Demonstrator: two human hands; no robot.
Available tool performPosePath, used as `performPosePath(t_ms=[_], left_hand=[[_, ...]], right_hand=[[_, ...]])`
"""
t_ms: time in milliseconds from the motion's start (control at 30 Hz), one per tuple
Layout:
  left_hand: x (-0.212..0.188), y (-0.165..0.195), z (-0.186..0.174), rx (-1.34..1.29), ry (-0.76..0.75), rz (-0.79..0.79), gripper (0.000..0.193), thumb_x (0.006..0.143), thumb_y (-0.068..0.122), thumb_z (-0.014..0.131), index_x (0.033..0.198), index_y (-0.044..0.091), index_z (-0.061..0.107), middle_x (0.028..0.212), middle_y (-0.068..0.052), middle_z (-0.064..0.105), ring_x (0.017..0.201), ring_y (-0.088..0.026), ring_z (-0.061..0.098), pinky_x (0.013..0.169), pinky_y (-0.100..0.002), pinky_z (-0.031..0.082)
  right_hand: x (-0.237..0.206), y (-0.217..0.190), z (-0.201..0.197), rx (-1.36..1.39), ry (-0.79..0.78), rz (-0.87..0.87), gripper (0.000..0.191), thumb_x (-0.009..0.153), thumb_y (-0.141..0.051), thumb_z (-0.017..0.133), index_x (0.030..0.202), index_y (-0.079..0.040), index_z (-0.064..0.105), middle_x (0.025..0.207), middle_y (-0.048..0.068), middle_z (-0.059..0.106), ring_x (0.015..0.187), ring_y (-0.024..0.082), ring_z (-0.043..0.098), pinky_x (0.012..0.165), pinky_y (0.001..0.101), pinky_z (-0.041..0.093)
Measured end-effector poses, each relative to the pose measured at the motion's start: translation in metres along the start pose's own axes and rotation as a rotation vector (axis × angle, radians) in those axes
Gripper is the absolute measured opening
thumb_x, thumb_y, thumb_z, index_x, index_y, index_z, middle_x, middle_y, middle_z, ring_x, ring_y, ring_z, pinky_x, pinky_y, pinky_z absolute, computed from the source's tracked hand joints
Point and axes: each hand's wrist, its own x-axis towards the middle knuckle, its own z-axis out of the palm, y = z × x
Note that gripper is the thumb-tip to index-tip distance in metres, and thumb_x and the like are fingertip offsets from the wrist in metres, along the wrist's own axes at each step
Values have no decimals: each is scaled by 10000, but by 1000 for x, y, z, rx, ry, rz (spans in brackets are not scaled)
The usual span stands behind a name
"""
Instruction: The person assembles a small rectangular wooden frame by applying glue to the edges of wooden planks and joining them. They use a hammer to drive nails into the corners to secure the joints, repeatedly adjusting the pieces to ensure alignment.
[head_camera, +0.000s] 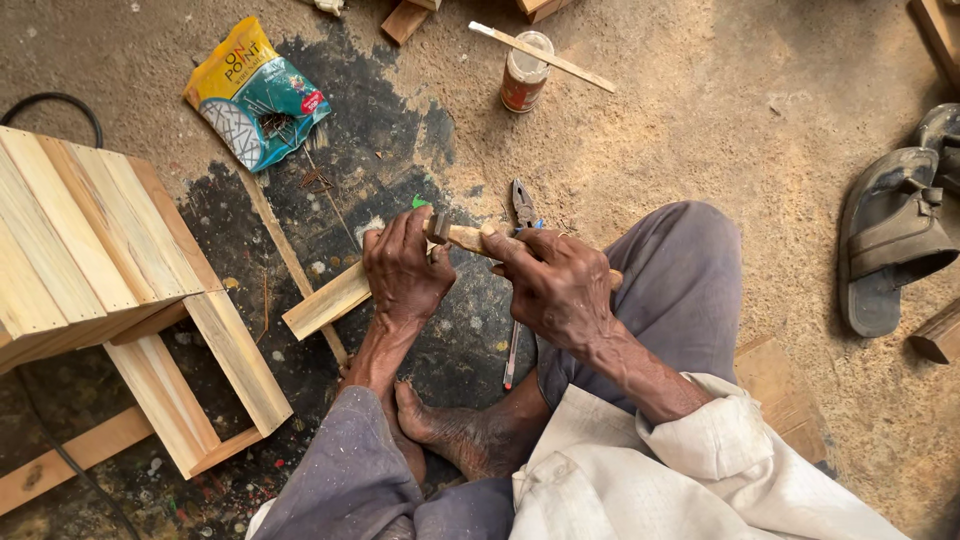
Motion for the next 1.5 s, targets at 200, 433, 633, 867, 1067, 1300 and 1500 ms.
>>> performPosePath(t_ms=[200,433,633,867,1067,1300,1500], left_hand=[[2,5,-6,-22,-49,-39,395,802,33,722,1192,-9,671,1000,-136,759,808,-221,694,695,-387,425],[1,3,-1,16,62,35,442,777,22,722,1211,-17,651,1050,-161,759,887,-239,725,731,-363,456],[3,4,-3,17,107,69,407,815,55,671,1218,-6,654,1052,-187,751,904,-279,732,720,-414,454],[3,7,-7,22,50,31,314,890,67,648,1198,7,664,1038,-169,747,910,-315,706,742,-453,451],[5,8,-5,-7,84,30,354,823,92,599,1160,3,662,993,-173,735,859,-323,703,698,-450,445],[2,0,8,19,137,62,372,900,116,518,1221,-10,656,1055,-198,746,893,-295,729,757,-403,507],[1,-2,18,-33,56,-7,435,1002,262,619,1286,-67,640,939,-201,752,759,-301,712,691,-441,520]], right_hand=[[-5,4,2,127,187,-59,425,921,-51,790,1327,-127,687,1029,127,733,758,201,697,605,339,562],[-4,4,4,72,266,-119,394,920,-48,785,1288,-161,698,995,117,727,744,199,675,578,343,531],[-4,4,4,23,138,-87,388,874,-83,779,1250,-158,715,961,121,725,708,201,660,559,351,510],[-7,8,7,12,-16,-62,424,900,-55,744,1317,-119,707,962,115,712,715,217,642,602,380,503],[-6,10,4,121,307,-153,347,986,-43,739,1317,-119,666,1040,125,698,798,227,685,648,359,543],[-5,10,5,55,267,-153,332,897,-78,796,1220,-119,733,977,112,715,720,202,683,561,341,532],[-2,12,4,10,66,-79,403,831,-25,801,1225,-90,751,931,107,713,689,229,680,561,357,533]])
